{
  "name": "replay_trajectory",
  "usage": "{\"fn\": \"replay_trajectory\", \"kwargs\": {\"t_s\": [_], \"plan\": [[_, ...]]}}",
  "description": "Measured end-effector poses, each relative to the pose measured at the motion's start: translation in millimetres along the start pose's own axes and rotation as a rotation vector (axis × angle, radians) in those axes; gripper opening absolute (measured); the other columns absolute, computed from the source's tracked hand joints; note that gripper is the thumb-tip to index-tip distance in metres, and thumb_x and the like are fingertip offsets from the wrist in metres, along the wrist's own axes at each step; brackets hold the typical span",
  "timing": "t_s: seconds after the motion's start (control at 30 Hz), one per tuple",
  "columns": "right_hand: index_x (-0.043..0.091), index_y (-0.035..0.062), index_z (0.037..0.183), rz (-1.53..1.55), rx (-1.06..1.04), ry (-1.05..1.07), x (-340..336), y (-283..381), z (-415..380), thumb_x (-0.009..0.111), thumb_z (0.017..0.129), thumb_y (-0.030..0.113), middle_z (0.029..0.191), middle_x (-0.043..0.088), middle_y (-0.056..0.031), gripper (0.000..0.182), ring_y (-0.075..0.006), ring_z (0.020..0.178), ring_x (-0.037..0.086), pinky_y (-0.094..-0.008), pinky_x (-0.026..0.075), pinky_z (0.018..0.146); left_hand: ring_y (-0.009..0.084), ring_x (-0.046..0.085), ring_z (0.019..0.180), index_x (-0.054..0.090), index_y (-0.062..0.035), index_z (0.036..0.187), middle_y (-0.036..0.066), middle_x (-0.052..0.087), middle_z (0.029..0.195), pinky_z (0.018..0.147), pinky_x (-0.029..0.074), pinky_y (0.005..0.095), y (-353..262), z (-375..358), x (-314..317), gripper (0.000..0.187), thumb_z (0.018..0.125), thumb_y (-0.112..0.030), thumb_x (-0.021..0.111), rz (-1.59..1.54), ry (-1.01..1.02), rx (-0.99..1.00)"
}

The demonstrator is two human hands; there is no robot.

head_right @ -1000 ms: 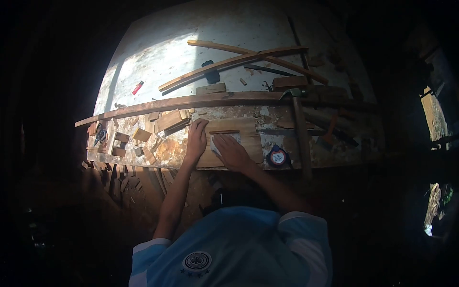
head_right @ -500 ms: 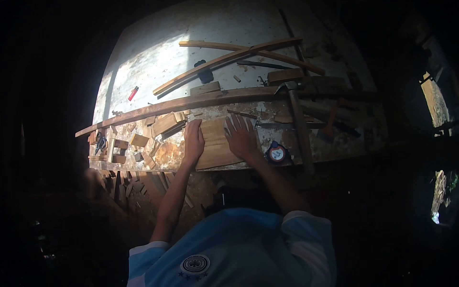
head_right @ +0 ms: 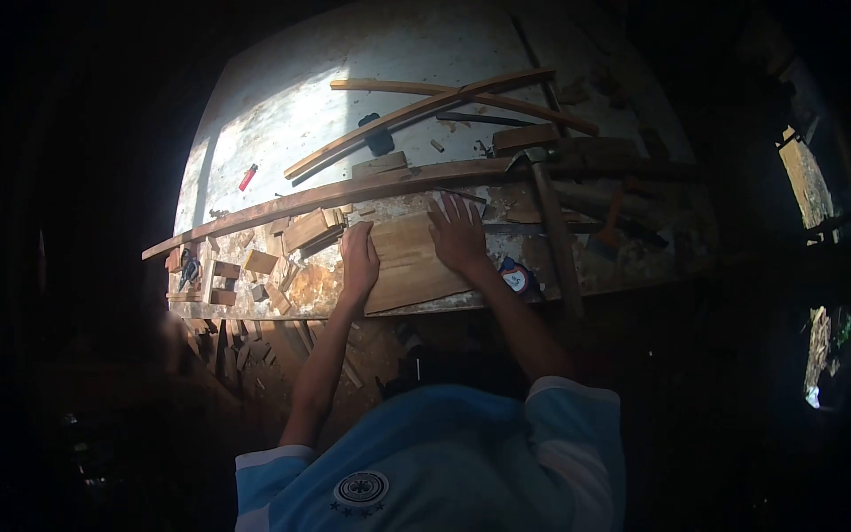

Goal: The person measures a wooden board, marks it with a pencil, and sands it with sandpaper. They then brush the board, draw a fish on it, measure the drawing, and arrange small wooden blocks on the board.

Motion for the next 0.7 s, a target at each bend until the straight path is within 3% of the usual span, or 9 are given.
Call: {"fn": "replay_trajectory", "kwargs": {"t_s": [0.13, 0.2, 0.27, 0.33, 0.4, 0.47, 0.53, 0.6, 0.7], "plan": [[0.043, 0.0189, 0.130, 0.169, -0.380, 0.196, 4.9, 35.2, -39.2, 0.044, 0.090, 0.033, 0.141, 0.034, -0.0070, 0.043, -0.0217, 0.130, 0.030, -0.0438, 0.020, 0.108, 0.0352, 0.046, 0.106, 0.052, 0.0000, 0.106, 0.017, 0.054, 0.107, 0.090, 0.036, 0.0427, 4.7, 12.7, -0.2, 0.025, 0.082, 0.003, 0.046, 0.000, -0.006, 0.037], [0.043, 0.0179, 0.130, 0.103, -0.298, 0.101, 4.6, 7.5, -15.3, 0.044, 0.090, 0.032, 0.140, 0.035, -0.0070, 0.043, -0.0224, 0.130, 0.031, -0.0438, 0.020, 0.107, 0.0354, 0.046, 0.106, 0.052, 0.0002, 0.106, 0.017, 0.054, 0.107, 0.090, 0.036, 0.0428, 5.5, 6.2, 0.7, 0.025, 0.082, 0.002, 0.046, 0.012, -0.008, 0.031], [0.041, 0.0159, 0.132, 0.046, 0.110, 0.009, 1.2, -13.1, 13.5, 0.044, 0.089, 0.032, 0.140, 0.035, -0.0089, 0.045, -0.0245, 0.129, 0.032, -0.0463, 0.017, 0.107, 0.0360, 0.046, 0.106, 0.051, 0.0012, 0.106, 0.018, 0.054, 0.107, 0.091, 0.035, 0.0432, 0.1, -3.5, -3.5, 0.026, 0.081, 0.003, 0.047, 0.013, 0.009, -0.007], [0.041, 0.0168, 0.132, -0.023, 0.010, -0.057, 10.1, 17.0, -1.9, 0.044, 0.089, 0.034, 0.140, 0.035, -0.0093, 0.046, -0.0262, 0.129, 0.032, -0.0479, 0.017, 0.107, 0.0362, 0.046, 0.106, 0.051, 0.0014, 0.106, 0.018, 0.054, 0.106, 0.092, 0.035, 0.0435, 0.2, 6.6, -1.7, 0.027, 0.080, 0.004, 0.047, 0.016, -0.003, 0.006], [0.043, 0.0193, 0.131, 0.131, -0.354, 0.153, 7.1, 39.7, -34.1, 0.047, 0.088, 0.035, 0.139, 0.037, -0.0074, 0.046, -0.0264, 0.129, 0.031, -0.0478, 0.019, 0.107, 0.0366, 0.046, 0.106, 0.052, 0.0013, 0.106, 0.019, 0.054, 0.106, 0.091, 0.036, 0.0437, 1.5, 8.4, -2.2, 0.026, 0.080, 0.004, 0.046, 0.019, -0.010, 0.030], [0.043, 0.0188, 0.130, 0.161, -0.393, 0.132, 1.8, 12.3, -21.3, 0.046, 0.088, 0.035, 0.138, 0.037, -0.0069, 0.045, -0.0264, 0.128, 0.032, -0.0465, 0.020, 0.106, 0.0367, 0.046, 0.105, 0.052, 0.0015, 0.105, 0.019, 0.054, 0.105, 0.091, 0.036, 0.0437, 2.9, 7.3, -0.5, 0.026, 0.080, 0.005, 0.046, 0.019, -0.009, 0.031], [0.043, 0.0182, 0.130, 0.047, -0.003, -0.037, 0.3, -12.6, 7.7, 0.045, 0.089, 0.035, 0.138, 0.038, -0.0081, 0.044, -0.0269, 0.127, 0.034, -0.0460, 0.021, 0.105, 0.0364, 0.047, 0.104, 0.053, 0.0015, 0.105, 0.019, 0.054, 0.104, 0.091, 0.036, 0.0435, 1.0, 2.6, -2.8, 0.027, 0.079, 0.005, 0.047, 0.005, 0.009, 0.015], [0.039, 0.0163, 0.133, -0.018, 0.141, 0.002, 1.3, 17.1, -0.1, 0.042, 0.091, 0.033, 0.142, 0.031, -0.0092, 0.045, -0.0256, 0.131, 0.028, -0.0475, 0.020, 0.106, 0.0363, 0.047, 0.104, 0.053, 0.0015, 0.105, 0.018, 0.055, 0.104, 0.091, 0.036, 0.0434, -2.5, 8.3, -2.9, 0.027, 0.079, 0.005, 0.048, 0.012, 0.020, 0.000], [0.040, 0.0174, 0.132, 0.163, -0.404, 0.180, 5.6, 27.4, -35.2, 0.042, 0.091, 0.033, 0.142, 0.032, -0.0083, 0.045, -0.0246, 0.132, 0.026, -0.0469, 0.019, 0.107, 0.0353, 0.047, 0.104, 0.053, 0.0019, 0.106, 0.017, 0.055, 0.103, 0.089, 0.036, 0.0422, 4.2, 8.9, 0.4, 0.025, 0.081, 0.004, 0.047, 0.017, -0.037, 0.048]]}}
Point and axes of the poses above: each hand's wrist, its own z-axis towards the middle knuckle, its own x-axis out of the palm, y = z × x, the point moved 1 cm from there along z, towards the middle knuckle
